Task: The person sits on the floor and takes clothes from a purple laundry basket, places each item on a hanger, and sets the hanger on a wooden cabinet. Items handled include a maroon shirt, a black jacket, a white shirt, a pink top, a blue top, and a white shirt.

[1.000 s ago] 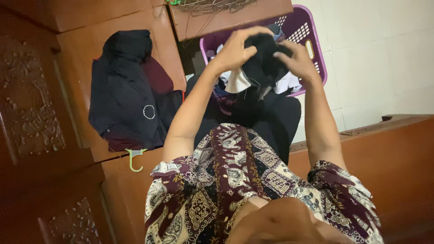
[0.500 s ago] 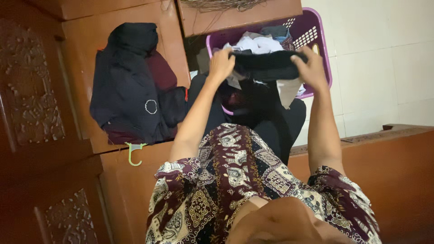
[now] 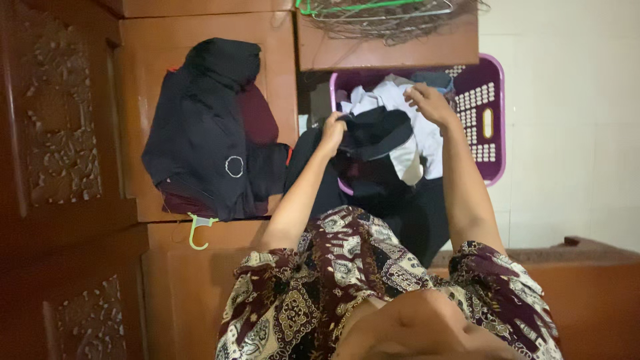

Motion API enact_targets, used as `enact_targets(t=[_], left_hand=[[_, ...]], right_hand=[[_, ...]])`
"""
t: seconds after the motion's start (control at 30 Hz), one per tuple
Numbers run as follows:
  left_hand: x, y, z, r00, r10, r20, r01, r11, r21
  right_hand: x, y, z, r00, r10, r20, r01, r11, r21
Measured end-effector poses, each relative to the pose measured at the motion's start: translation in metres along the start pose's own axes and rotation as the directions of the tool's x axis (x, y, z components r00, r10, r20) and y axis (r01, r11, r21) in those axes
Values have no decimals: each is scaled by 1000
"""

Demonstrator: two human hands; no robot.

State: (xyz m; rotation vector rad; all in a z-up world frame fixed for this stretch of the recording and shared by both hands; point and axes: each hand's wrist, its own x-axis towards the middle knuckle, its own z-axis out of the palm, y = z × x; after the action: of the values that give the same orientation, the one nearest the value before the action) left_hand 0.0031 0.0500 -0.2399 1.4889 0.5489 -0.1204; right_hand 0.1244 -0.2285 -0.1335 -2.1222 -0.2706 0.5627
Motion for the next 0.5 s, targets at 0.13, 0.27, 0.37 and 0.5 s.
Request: enact_targets(t=[0.13, 0.27, 0.37, 0.5], left_hand=[[-16, -7, -10, 991, 133, -21, -132, 990, 49], [-32, -15, -19, 984, 171, -48, -159, 970, 182], [-41, -21, -21, 985, 167, -40, -157, 971, 181], [-49, -27, -19, 987, 162, 0, -159, 965, 210]], right_hand=[[78, -2, 20, 989, -93, -114, 84, 993, -83], [160, -19, 46, 916, -345, -204, 291, 923, -253], [212, -43, 65, 796, -554, -243, 393, 779, -489], [262, -67, 90, 777, -597, -201, 361, 683, -634]])
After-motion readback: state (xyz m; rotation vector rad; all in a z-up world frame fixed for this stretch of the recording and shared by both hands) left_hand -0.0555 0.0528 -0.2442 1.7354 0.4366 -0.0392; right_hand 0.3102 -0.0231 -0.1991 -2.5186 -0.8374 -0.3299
